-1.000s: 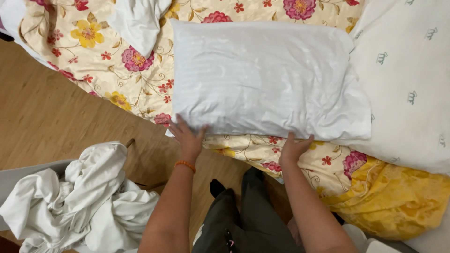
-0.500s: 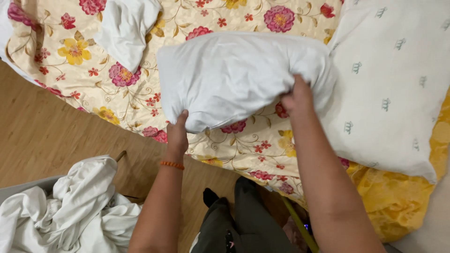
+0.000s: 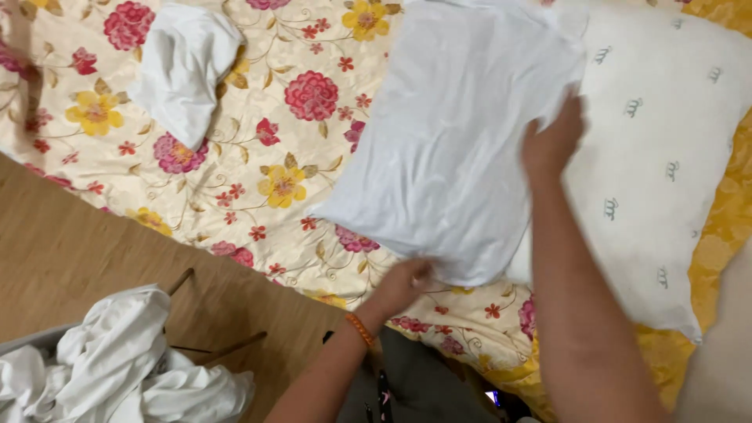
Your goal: The person places a white pillow onto a bed and inserts it into a white pillowcase. They smooth the case over the pillow, adjust the edges, and then place the finished pillow next to another pillow on the bed.
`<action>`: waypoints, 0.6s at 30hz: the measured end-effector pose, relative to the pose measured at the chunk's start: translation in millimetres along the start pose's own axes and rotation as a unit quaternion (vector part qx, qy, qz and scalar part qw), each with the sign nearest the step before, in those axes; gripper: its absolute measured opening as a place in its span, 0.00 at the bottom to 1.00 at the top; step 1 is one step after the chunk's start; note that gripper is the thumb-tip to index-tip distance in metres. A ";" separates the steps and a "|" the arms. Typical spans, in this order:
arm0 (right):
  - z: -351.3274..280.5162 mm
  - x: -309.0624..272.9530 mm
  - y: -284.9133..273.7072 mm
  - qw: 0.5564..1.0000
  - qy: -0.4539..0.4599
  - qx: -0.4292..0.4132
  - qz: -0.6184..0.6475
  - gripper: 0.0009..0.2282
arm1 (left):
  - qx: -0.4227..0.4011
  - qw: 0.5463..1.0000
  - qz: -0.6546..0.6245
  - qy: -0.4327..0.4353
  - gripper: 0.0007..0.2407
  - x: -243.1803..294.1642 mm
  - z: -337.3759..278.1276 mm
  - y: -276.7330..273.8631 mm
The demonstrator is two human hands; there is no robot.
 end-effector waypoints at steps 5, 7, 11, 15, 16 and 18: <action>-131.9 -111.1 44.1 0.982 -0.135 -0.127 -0.047 0.32 | 0.261 0.944 0.187 0.078 0.26 41.8 31.8 -91.2; -166.1 -123.2 56.0 0.971 -0.150 -0.174 -0.057 0.31 | 0.263 0.932 0.242 0.063 0.30 46.0 53.4 -101.5; -205.7 -108.5 75.5 0.943 -0.190 -0.256 -0.093 0.31 | 0.146 0.907 0.388 -0.077 0.39 8.0 88.7 -87.1; -213.3 -98.4 91.3 0.930 -0.224 -0.279 -0.084 0.30 | 0.133 0.891 0.420 -0.105 0.42 -24.0 102.0 -76.5; -211.2 -96.8 94.3 0.929 -0.225 -0.281 -0.083 0.30 | 0.132 0.891 0.420 -0.107 0.42 -25.7 105.5 -76.8; -212.3 -101.4 94.9 0.933 -0.238 -0.260 -0.065 0.30 | 0.140 0.890 0.421 -0.106 0.42 -29.5 103.9 -79.3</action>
Point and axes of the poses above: each hand's wrist, its own z-axis towards the middle knuckle, its own y-axis out of the palm, x = y × z, the point moved 9 cm from there along z, towards the middle knuckle, and after that the axes turned 5 degrees about -y, right-handed, at the moved point
